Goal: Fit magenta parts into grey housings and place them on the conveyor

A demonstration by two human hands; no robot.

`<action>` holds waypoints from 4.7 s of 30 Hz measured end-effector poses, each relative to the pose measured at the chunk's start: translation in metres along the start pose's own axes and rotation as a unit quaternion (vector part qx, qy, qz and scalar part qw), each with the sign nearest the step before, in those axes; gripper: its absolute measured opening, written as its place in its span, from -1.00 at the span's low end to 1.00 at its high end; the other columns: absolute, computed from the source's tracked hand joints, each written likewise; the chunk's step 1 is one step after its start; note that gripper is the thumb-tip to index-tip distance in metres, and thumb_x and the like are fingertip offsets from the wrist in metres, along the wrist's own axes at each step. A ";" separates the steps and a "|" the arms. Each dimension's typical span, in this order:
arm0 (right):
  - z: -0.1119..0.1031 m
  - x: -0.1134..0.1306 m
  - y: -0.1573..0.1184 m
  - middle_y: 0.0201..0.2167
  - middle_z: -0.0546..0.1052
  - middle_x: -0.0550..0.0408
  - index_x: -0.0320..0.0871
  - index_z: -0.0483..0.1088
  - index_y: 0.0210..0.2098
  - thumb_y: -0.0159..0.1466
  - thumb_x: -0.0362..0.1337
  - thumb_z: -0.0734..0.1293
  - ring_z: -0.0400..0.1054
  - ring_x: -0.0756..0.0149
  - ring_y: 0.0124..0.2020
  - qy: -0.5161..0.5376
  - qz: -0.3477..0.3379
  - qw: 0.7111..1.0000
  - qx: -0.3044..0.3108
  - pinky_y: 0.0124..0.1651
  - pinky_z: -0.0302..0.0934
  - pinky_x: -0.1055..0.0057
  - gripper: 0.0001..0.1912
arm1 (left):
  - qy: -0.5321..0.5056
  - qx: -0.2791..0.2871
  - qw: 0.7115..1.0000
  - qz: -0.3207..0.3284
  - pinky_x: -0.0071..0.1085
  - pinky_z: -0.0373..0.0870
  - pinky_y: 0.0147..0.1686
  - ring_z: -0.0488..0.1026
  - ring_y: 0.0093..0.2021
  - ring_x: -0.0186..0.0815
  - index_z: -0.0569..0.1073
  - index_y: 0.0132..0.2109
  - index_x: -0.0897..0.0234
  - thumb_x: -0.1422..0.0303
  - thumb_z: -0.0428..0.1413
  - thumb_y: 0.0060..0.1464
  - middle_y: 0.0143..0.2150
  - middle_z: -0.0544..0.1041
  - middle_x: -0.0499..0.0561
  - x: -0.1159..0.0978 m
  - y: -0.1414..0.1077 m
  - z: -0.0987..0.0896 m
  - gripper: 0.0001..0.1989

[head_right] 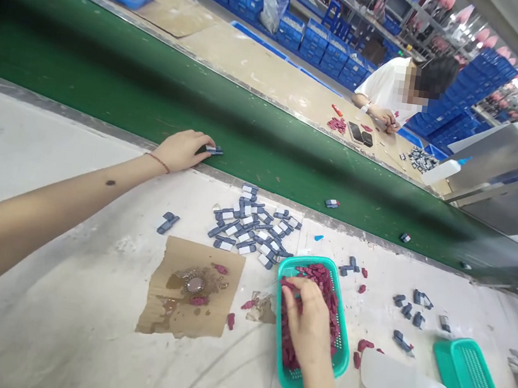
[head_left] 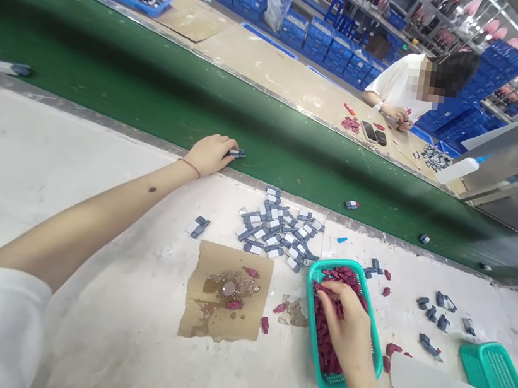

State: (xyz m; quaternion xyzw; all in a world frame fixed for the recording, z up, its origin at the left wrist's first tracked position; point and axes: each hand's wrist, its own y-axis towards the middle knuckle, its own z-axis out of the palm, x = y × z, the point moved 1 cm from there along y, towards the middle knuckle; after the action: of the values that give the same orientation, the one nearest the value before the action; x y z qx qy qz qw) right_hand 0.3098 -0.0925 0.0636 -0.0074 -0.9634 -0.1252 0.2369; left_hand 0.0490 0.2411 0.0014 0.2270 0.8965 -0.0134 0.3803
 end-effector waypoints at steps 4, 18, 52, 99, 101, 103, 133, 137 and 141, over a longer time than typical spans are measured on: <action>0.023 0.050 0.002 -0.29 0.55 0.02 -0.06 0.51 -0.19 0.32 -0.33 0.27 0.47 0.23 -0.24 0.144 -0.004 0.989 0.026 -0.19 0.39 0.35 -0.83 | -0.089 -0.015 0.995 -0.030 -0.15 0.34 -0.01 0.46 -0.08 -0.07 0.39 0.00 0.37 0.32 0.11 0.03 -0.04 0.50 0.23 -0.013 -0.023 0.005 -0.63; 0.102 0.086 0.013 -0.30 0.54 -0.02 -0.13 0.44 -0.20 0.35 -0.41 0.20 0.44 0.22 -0.24 0.138 -0.107 0.983 0.058 -0.15 0.39 0.27 -0.81 | -0.567 0.131 0.767 -0.271 -0.40 0.47 -0.29 0.56 -0.25 -0.21 0.56 -0.21 0.28 0.26 0.33 -0.11 -0.14 0.59 0.11 -0.047 -0.198 0.001 -0.71; 0.108 0.092 0.024 -0.51 0.60 0.07 -0.14 0.53 -0.44 0.04 -0.20 0.47 0.44 0.28 -0.51 0.453 0.312 0.835 0.013 -0.46 0.35 0.40 -0.86 | -0.618 0.153 0.720 -0.278 -0.44 0.45 -0.29 0.48 -0.27 -0.32 0.41 -0.33 0.32 0.34 0.39 -0.23 -0.26 0.56 0.04 -0.054 -0.227 0.030 -0.65; 0.053 0.086 0.022 -0.31 0.58 0.06 -0.08 0.54 -0.29 0.28 -0.31 0.31 0.45 0.26 -0.24 0.248 0.119 0.958 0.078 -0.18 0.30 0.38 -0.86 | -0.497 0.140 0.803 -0.297 -0.35 0.48 -0.38 0.49 -0.38 -0.19 0.53 -0.38 0.21 0.16 0.40 -0.32 -0.39 0.55 0.02 -0.063 -0.234 0.028 -0.66; 0.032 0.059 0.018 -0.27 0.58 0.02 -0.09 0.53 -0.27 0.30 -0.28 0.26 0.44 0.20 -0.21 0.153 0.171 0.973 -0.002 -0.15 0.29 0.31 -0.81 | -0.479 0.124 0.818 -0.293 -0.32 0.50 -0.37 0.50 -0.36 -0.14 0.53 -0.36 0.19 0.10 0.39 -0.32 -0.39 0.55 0.04 -0.063 -0.231 0.025 -0.63; 0.018 0.030 0.014 -0.22 0.58 -0.05 -0.13 0.51 -0.20 0.29 -0.23 0.23 0.43 0.11 -0.18 0.042 0.230 0.971 -0.041 -0.13 0.28 0.23 -0.77 | -0.456 0.113 0.834 -0.288 -0.29 0.51 -0.31 0.52 -0.28 -0.07 0.54 -0.34 0.18 0.06 0.38 -0.32 -0.35 0.57 0.07 -0.063 -0.225 0.020 -0.59; 0.044 0.047 0.011 -0.41 0.60 0.03 -0.13 0.56 -0.38 0.05 -0.15 0.46 0.46 0.24 -0.42 0.439 0.286 0.851 -0.025 -0.41 0.37 0.38 -0.80 | 0.014 -0.073 0.990 -0.120 -0.08 -0.08 0.26 0.14 0.19 0.09 0.44 -0.11 0.48 0.34 0.09 0.11 0.02 0.42 0.18 0.018 -0.046 -0.056 -0.73; 0.067 0.066 0.014 -0.43 0.58 0.05 -0.13 0.53 -0.41 0.13 -0.23 0.40 0.45 0.23 -0.39 0.355 0.220 0.909 0.015 -0.33 0.32 0.37 -0.90 | -0.025 -0.097 0.983 -0.157 -0.26 0.09 0.18 0.30 0.06 -0.12 0.42 -0.05 0.50 0.36 -0.06 0.23 -0.07 0.50 0.12 0.014 -0.044 -0.060 -0.70; 0.084 0.077 0.021 -0.49 0.52 0.11 -0.13 0.44 -0.47 0.20 -0.33 0.34 0.38 0.30 -0.45 0.278 0.113 0.948 0.109 -0.36 0.24 0.44 -0.90 | -0.112 -0.070 0.970 -0.206 -0.42 0.36 -0.23 0.43 -0.24 -0.26 0.43 -0.02 0.50 0.33 -0.14 0.25 -0.22 0.57 0.11 0.001 -0.064 -0.047 -0.63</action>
State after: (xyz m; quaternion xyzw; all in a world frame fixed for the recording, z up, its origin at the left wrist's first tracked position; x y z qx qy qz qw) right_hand 0.2048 -0.0549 0.0324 -0.0557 -0.8601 0.0115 0.5070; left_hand -0.0106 0.1934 0.0245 0.0069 0.8746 -0.0542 0.4818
